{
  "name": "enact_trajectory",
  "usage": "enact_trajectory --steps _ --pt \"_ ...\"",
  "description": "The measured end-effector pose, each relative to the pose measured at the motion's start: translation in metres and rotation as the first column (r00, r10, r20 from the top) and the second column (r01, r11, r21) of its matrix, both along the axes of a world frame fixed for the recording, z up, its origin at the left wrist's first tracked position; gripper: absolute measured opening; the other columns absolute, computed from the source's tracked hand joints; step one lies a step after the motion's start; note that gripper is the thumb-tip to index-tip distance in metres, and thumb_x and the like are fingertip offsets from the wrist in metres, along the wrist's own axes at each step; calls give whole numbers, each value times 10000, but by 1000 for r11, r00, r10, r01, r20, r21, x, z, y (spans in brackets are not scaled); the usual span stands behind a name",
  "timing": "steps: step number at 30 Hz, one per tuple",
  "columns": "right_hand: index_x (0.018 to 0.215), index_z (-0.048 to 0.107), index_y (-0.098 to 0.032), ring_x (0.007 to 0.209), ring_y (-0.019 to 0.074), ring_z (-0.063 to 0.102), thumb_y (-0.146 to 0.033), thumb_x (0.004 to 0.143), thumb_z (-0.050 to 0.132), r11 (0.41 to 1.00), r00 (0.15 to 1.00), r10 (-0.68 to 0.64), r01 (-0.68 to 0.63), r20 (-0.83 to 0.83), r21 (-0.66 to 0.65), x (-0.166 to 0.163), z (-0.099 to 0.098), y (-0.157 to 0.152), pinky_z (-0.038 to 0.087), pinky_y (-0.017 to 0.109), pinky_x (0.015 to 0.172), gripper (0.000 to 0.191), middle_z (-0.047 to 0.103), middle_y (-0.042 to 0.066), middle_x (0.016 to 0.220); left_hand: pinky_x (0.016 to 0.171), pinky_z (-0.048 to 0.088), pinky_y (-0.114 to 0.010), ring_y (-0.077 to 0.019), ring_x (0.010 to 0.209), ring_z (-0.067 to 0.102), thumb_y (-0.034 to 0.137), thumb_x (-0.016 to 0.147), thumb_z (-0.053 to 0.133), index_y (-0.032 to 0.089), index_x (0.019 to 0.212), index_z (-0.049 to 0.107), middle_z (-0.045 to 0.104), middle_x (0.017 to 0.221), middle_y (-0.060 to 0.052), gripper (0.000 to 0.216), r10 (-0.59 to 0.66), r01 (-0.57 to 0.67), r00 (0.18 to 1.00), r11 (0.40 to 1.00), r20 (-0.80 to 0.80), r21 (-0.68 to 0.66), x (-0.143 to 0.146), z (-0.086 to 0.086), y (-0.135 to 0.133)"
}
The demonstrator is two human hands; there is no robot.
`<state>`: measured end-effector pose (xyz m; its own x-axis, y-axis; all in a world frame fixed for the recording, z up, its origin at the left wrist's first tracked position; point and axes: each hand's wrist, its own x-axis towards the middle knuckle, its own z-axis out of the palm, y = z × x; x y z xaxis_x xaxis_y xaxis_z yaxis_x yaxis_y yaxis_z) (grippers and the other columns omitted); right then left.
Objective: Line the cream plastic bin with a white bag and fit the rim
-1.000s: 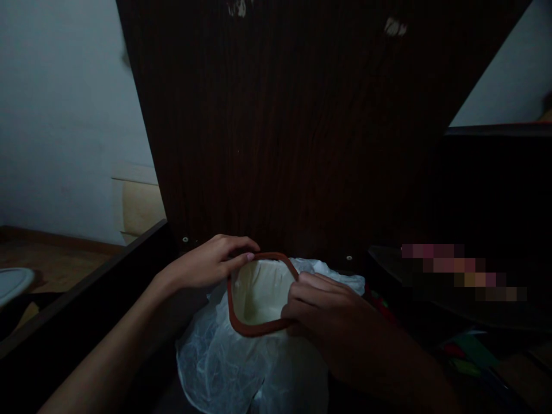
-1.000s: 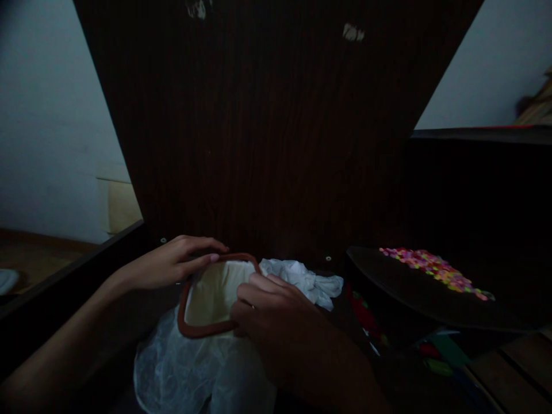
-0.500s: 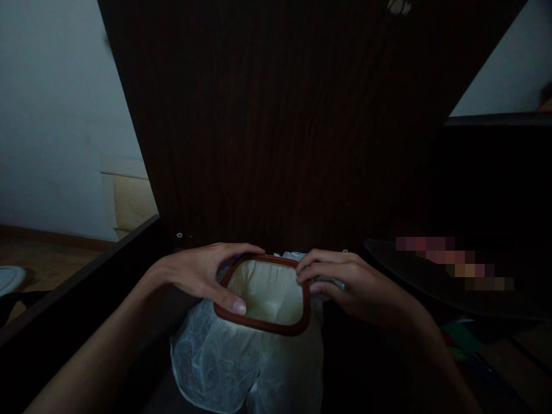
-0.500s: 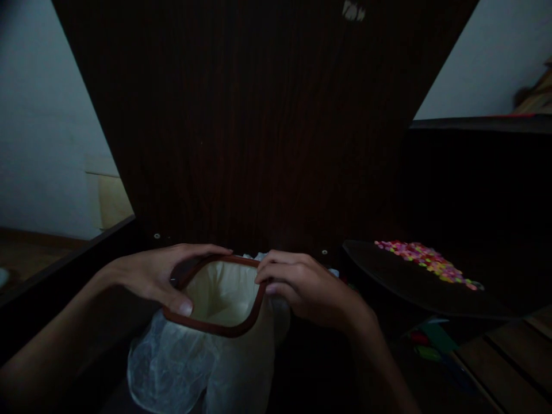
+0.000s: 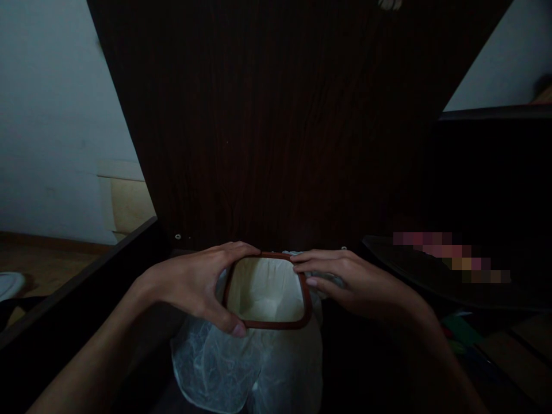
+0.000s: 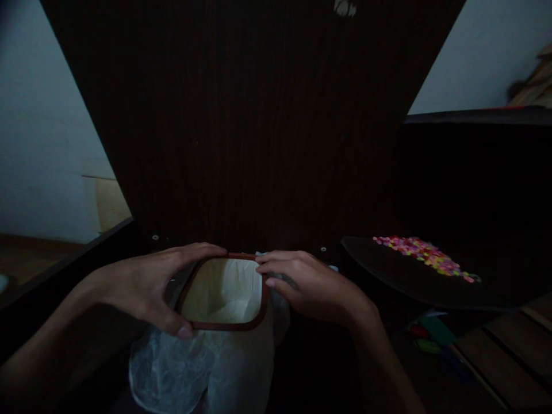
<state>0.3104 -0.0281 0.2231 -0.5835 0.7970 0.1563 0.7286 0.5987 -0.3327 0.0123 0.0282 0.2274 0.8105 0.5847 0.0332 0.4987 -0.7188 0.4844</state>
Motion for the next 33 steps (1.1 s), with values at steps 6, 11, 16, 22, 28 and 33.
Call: enact_trajectory --steps 6,11,16,22,28,33 --pt "1536 467 -214 1486 311 396 -600 922 640 983 990 -124 131 60 -127 -6 2 -2 335 515 1225 746 435 117 1606 1095 499 -420 -353 1285 608 546 573 914 225 1452 499 602 1442 -100 1023 26 -26 999 1000 -31 11 0 3 -2" --pt "1588 375 -213 1519 348 323 -623 845 718 960 982 -152 173 109 -220 -14 5 -5 285 558 1245 915 377 117 1637 1049 533 -402 -348 1245 638 528 562 911 232 1434 526 635 1401 -82 998 46 -46 998 999 -30 0 -1 5 -3" --pt "1603 338 -221 1533 360 288 -617 762 796 945 980 -152 182 131 -270 -18 6 -6 262 561 1255 1036 322 126 1658 1078 517 -416 -357 1271 619 504 550 923 216 1442 520 622 1422 -96 1020 60 -62 997 998 -57 -20 -1 6 -2" --pt "1614 284 -169 1537 365 277 -587 736 825 925 978 -171 202 122 -322 -19 6 -7 283 550 1244 1113 264 162 1669 1093 506 -415 -364 1303 607 577 526 934 227 1465 515 608 1461 -99 1087 57 -59 997 998 -53 -34 -2 5 -1" --pt "1615 290 -193 1530 363 295 -574 760 810 926 981 -152 183 117 -331 -20 5 -7 301 546 1237 1070 275 150 1666 1091 504 -394 -362 1345 585 605 552 925 283 1506 491 563 1528 -82 1097 31 -34 999 997 -42 -66 -4 4 -1" --pt "1619 267 -174 1541 363 268 -617 751 801 912 976 -157 201 149 -358 -20 4 -6 261 547 1255 1112 259 144 1675 1185 406 -427 -360 1425 501 647 514 917 223 1586 358 444 1608 -123 1281 103 -113 982 992 -160 -59 -3 3 -1"
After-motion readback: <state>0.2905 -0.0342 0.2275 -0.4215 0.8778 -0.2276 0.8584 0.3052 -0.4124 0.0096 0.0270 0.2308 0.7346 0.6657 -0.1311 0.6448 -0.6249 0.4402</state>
